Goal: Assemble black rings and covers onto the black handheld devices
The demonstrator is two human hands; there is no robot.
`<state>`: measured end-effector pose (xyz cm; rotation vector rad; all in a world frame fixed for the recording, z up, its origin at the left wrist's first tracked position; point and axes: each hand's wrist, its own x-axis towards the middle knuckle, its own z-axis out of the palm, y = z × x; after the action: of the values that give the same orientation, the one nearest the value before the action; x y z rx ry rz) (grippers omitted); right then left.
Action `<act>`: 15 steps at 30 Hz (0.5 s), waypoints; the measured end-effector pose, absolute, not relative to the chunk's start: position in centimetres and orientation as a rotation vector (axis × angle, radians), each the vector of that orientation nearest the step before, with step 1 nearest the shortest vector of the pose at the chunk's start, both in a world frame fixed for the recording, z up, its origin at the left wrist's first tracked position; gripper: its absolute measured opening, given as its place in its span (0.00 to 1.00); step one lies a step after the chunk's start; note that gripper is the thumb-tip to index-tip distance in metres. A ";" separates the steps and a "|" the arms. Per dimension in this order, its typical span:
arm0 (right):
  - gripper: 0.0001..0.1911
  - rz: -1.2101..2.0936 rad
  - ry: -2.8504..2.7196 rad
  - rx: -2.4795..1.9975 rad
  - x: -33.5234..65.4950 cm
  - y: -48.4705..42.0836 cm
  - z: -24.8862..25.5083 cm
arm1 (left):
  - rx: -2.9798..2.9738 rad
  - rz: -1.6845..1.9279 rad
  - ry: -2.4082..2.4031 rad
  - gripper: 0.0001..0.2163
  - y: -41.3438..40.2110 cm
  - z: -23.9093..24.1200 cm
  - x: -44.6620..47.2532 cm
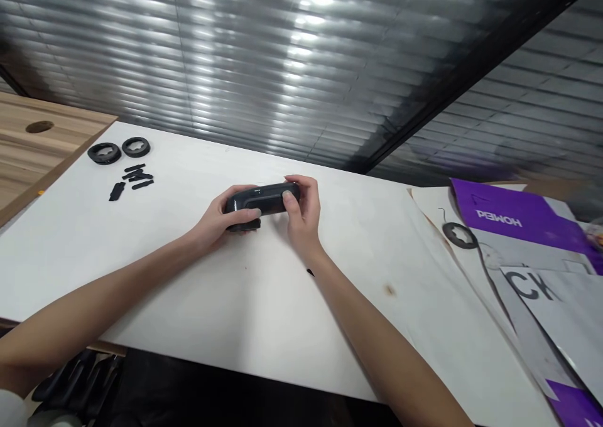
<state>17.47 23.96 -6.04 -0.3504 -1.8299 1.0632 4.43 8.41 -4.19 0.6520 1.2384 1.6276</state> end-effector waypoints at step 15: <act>0.29 1.379 -1.961 -0.548 17.4 24.5 -5.0 | 1.436 1.435 1.864 0.35 8.0 -4.7 4.0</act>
<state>17.42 24.46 -4.96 -0.5485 -1.9611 1.3794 4.04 8.00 -4.75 1.4357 1.8643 1.4348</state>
